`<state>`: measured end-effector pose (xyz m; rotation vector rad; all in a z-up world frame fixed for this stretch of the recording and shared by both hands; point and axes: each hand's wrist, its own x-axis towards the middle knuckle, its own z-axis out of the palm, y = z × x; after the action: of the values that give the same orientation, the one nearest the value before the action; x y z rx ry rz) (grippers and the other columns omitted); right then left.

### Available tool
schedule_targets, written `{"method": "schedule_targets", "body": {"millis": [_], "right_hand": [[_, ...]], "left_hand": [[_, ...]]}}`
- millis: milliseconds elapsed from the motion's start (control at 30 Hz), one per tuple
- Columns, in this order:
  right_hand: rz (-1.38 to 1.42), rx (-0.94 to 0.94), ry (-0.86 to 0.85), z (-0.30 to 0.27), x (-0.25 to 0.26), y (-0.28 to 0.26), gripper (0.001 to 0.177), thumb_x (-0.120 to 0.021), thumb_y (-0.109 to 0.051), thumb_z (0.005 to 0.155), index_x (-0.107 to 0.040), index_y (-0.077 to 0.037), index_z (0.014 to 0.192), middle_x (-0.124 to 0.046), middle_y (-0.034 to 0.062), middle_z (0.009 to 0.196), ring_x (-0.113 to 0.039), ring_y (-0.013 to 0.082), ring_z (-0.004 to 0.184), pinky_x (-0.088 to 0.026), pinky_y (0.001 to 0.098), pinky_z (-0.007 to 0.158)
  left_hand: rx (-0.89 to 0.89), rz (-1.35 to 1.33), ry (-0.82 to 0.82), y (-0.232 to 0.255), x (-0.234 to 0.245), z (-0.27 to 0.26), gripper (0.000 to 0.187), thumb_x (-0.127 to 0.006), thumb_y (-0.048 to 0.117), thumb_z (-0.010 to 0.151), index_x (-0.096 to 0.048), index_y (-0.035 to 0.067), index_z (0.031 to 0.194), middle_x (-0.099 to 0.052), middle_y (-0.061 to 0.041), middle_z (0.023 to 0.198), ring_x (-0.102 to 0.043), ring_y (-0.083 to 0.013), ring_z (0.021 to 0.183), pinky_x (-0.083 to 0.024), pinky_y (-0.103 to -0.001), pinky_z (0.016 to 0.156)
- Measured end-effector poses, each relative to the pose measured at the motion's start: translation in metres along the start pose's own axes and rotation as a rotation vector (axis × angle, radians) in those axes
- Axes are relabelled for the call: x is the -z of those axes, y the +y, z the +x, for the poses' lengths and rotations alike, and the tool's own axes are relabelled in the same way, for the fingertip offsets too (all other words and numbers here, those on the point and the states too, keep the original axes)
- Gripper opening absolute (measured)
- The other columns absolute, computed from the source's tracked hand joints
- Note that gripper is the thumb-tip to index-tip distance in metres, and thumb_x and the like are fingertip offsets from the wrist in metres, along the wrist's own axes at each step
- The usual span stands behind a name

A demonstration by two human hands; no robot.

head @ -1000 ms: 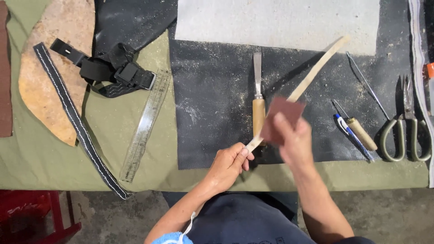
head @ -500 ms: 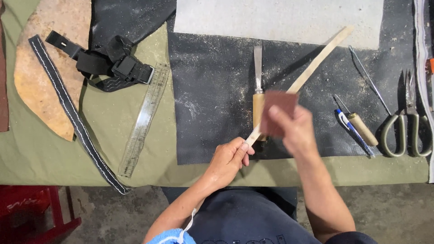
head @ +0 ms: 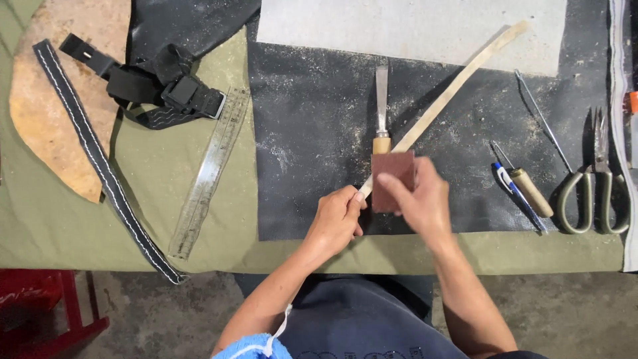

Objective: Sanding a thin strip of wood using a piece of sandpaper on a workbench.

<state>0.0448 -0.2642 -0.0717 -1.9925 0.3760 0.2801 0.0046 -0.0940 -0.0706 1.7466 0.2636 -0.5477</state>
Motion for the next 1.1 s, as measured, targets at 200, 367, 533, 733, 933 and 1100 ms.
{"method": "schedule_targets", "body": {"millis": [200, 367, 533, 733, 933, 1100], "right_hand": [[-0.162, 0.219, 0.109, 0.029, 0.014, 0.037, 0.034, -0.075, -0.031, 0.099, -0.063, 0.000, 0.109, -0.065, 0.0265, 0.090, -0.068, 0.0422, 0.083, -0.047, 0.0538, 0.064], [-0.296, 0.190, 0.067, 0.024, 0.005, 0.015, 0.033, -0.076, -0.036, 0.096, -0.065, -0.005, 0.106, -0.072, 0.0221, 0.087, -0.071, 0.0430, 0.085, -0.052, 0.0540, 0.067], [-0.355, 0.176, 0.074, 0.022, 0.006, 0.019, 0.035, -0.065, -0.040, 0.102, -0.062, -0.005, 0.105, -0.068, 0.0283, 0.087, -0.067, 0.0510, 0.090, -0.046, 0.0600, 0.071], [-0.380, 0.304, 0.215, 0.043, 0.012, 0.041, 0.036, -0.067, -0.040, 0.110, -0.064, -0.006, 0.103, -0.067, 0.0232, 0.081, -0.071, 0.0398, 0.081, -0.050, 0.0490, 0.066], [-0.448, 0.309, 0.115, 0.034, 0.008, 0.028, 0.036, -0.069, -0.041, 0.102, -0.070, -0.005, 0.101, -0.069, 0.0247, 0.081, -0.069, 0.0482, 0.086, -0.052, 0.0560, 0.071], [-0.512, 0.266, 0.023, 0.009, -0.006, 0.033, 0.042, -0.072, -0.052, 0.095, -0.067, -0.011, 0.089, -0.069, 0.0162, 0.069, -0.072, 0.0401, 0.075, -0.053, 0.0490, 0.064]], "left_hand": [[-0.029, -0.039, -0.003, -0.015, 0.000, 0.001, 0.031, -0.044, 0.010, 0.104, -0.067, -0.009, 0.094, -0.056, -0.016, 0.081, -0.068, -0.0215, 0.047, -0.056, -0.029, 0.041], [-0.065, -0.035, -0.016, -0.022, 0.000, 0.005, 0.032, -0.044, 0.011, 0.104, -0.067, -0.007, 0.092, -0.057, -0.015, 0.078, -0.067, -0.0209, 0.044, -0.055, -0.030, 0.040], [-0.028, 0.000, -0.020, -0.011, 0.004, 0.002, 0.033, -0.043, 0.013, 0.104, -0.068, -0.007, 0.094, -0.058, -0.017, 0.081, -0.068, -0.0217, 0.047, -0.055, -0.032, 0.042], [-0.055, 0.048, -0.017, -0.010, 0.004, 0.004, 0.031, -0.043, 0.013, 0.104, -0.067, -0.004, 0.094, -0.058, -0.017, 0.082, -0.068, -0.0220, 0.049, -0.053, -0.032, 0.043], [-0.042, 0.043, -0.022, -0.013, 0.001, 0.005, 0.031, -0.044, 0.013, 0.104, -0.068, -0.003, 0.093, -0.059, -0.017, 0.082, -0.067, -0.0226, 0.049, -0.052, -0.032, 0.042], [-0.044, 0.058, 0.004, -0.015, 0.000, 0.008, 0.031, -0.044, 0.015, 0.104, -0.066, -0.002, 0.089, -0.061, -0.018, 0.080, -0.067, -0.0234, 0.049, -0.053, -0.033, 0.042]]}}
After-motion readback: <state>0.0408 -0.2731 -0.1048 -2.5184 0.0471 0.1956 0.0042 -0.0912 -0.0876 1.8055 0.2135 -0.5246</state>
